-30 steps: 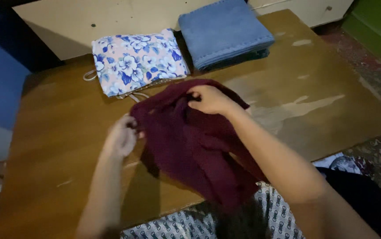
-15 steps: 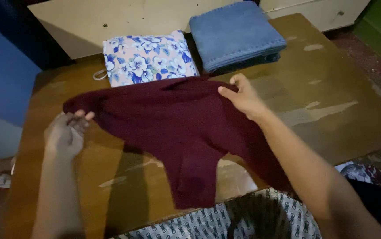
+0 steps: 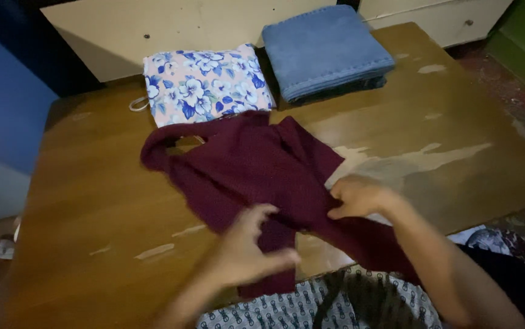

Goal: Folding a maroon sweater and a blue long-sleeved shirt on a wooden table.

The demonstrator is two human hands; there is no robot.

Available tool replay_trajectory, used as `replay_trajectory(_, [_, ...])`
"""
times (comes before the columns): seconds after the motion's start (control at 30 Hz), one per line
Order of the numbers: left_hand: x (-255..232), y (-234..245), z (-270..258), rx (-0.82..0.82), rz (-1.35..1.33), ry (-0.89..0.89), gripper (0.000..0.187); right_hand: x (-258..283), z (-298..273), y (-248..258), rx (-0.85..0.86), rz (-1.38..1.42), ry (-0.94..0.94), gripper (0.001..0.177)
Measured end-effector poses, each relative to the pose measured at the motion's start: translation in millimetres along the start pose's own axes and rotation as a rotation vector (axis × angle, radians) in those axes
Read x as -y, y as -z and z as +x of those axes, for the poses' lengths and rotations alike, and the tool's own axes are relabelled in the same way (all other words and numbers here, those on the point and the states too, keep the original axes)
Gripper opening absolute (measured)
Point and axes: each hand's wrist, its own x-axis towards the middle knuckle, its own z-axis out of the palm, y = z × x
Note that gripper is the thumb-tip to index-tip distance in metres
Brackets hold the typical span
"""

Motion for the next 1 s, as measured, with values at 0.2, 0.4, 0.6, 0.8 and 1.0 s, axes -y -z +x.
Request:
replay_trajectory(0.2, [8, -39, 1, 0.006, 0.464, 0.030, 0.090, 42, 3, -2, -0.030, 0.306, -0.025, 0.041])
replay_trajectory(0.4, [63, -6, 20, -0.063, 0.664, 0.240, 0.085, 74, 53, -26, -0.086, 0.707, 0.069, 0.042])
replay_trajectory(0.6, [199, 74, 47, -0.299, 0.799, 0.216, 0.064, 143, 86, -38, 0.153, 1.441, 0.316, 0.024])
replay_trajectory(0.8, [172, 140, 19, -0.323, 0.891, 0.491, 0.069, 130, 104, -7, -0.696, 0.377, 0.178, 0.030])
replay_trajectory(1.0, [128, 96, -5, -0.401, 0.696, 0.456, 0.061, 48, 124, 23, -0.605, 0.387, -0.236, 0.063])
